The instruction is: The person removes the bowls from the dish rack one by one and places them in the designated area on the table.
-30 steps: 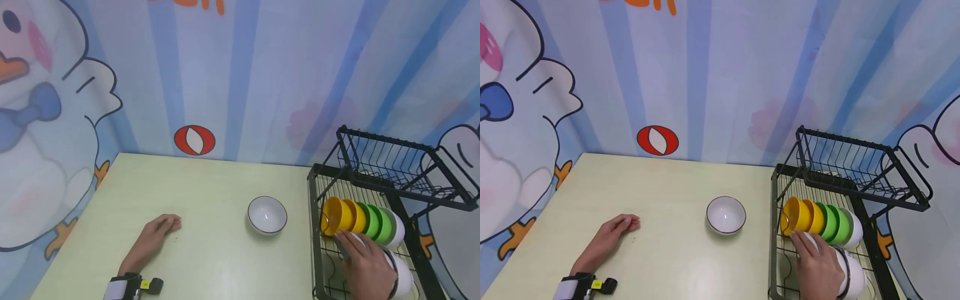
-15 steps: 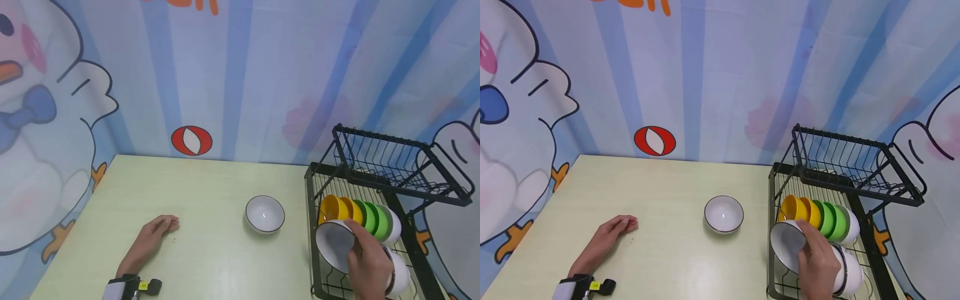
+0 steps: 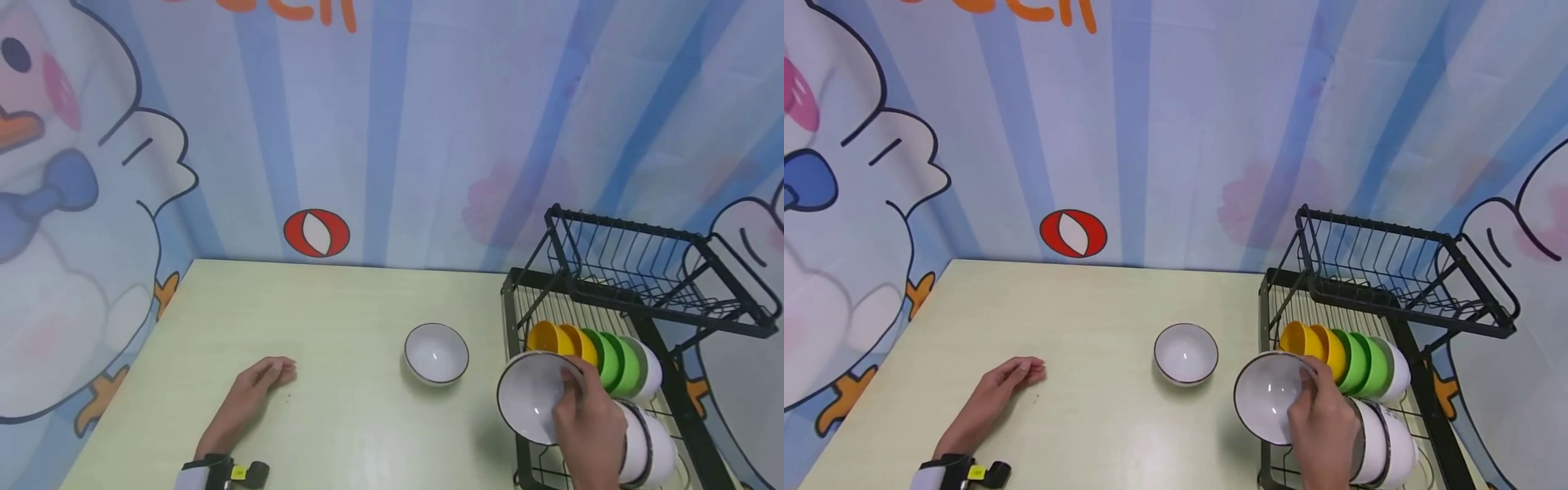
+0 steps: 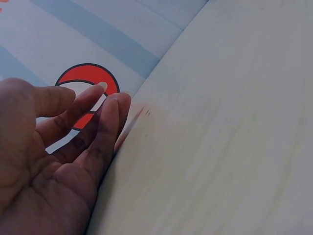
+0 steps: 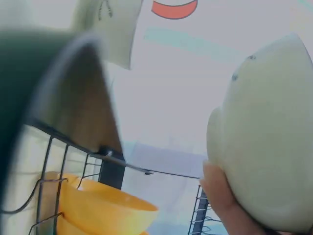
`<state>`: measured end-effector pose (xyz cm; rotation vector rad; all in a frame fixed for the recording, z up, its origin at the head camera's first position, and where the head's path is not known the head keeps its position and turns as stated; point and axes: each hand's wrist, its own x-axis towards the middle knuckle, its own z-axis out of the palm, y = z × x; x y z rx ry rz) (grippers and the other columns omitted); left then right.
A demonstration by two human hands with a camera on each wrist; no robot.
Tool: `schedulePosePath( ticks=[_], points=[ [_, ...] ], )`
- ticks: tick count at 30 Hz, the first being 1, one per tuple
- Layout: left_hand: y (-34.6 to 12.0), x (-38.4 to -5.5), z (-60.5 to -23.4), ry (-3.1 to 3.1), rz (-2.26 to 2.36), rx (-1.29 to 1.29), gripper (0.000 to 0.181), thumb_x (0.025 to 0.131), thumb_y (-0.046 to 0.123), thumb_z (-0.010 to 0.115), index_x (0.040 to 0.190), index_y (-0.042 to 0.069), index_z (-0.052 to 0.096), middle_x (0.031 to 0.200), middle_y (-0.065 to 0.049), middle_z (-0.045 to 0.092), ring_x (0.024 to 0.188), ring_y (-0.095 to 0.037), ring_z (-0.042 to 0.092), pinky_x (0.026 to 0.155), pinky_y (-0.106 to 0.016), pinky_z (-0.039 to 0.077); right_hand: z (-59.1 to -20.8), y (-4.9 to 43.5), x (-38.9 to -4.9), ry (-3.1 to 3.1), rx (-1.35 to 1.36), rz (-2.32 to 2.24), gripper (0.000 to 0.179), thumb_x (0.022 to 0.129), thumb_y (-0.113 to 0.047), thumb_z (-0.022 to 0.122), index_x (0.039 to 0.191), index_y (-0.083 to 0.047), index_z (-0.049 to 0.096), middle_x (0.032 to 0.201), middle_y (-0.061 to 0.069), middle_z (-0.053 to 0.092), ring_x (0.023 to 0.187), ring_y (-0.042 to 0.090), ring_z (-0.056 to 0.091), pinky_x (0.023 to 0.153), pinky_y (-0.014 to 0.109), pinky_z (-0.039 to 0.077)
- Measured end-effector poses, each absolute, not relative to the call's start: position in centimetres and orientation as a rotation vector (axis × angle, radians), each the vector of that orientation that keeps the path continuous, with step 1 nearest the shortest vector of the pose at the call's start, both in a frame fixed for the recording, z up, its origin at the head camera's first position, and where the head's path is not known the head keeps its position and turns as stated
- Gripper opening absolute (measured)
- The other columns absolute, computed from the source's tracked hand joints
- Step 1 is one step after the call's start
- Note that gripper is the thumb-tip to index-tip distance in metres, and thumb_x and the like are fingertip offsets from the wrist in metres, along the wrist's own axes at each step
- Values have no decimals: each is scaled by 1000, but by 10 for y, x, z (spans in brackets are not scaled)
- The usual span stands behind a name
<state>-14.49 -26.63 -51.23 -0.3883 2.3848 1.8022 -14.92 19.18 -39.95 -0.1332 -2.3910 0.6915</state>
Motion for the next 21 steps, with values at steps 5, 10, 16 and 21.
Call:
schedulePosePath(
  ticks=[5,10,16,21],
  points=[
    [-264,-144,-513,2397,1788,-383,46,107,42,39,137,10,54,133,-9,66,125,-20,63,121,-50,33,-391,190,-150,-2574,-262,754,30,106,-14,41,131,1,52,103,37,68,79,50,68,58,52,56],
    [-266,-145,-514,2440,1760,-341,46,107,43,39,136,11,55,133,-7,66,124,-15,63,121,-47,34,-389,184,-149,-2645,-299,850,37,109,-18,30,138,0,44,121,41,60,107,56,61,80,64,54],
    [-267,-145,-516,2446,1762,-325,49,106,48,39,136,13,55,135,-6,65,124,-13,63,122,-47,33,-387,178,-148,-2714,-235,922,38,107,-13,28,141,2,39,130,40,56,114,57,58,88,68,52],
    [-266,-144,-517,2432,1778,-328,49,105,48,40,135,13,56,134,-8,65,128,-21,61,122,-48,31,-389,173,-148,-2738,-185,1011,42,104,-4,27,145,3,32,138,39,49,119,57,54,89,68,52]
  ],
)
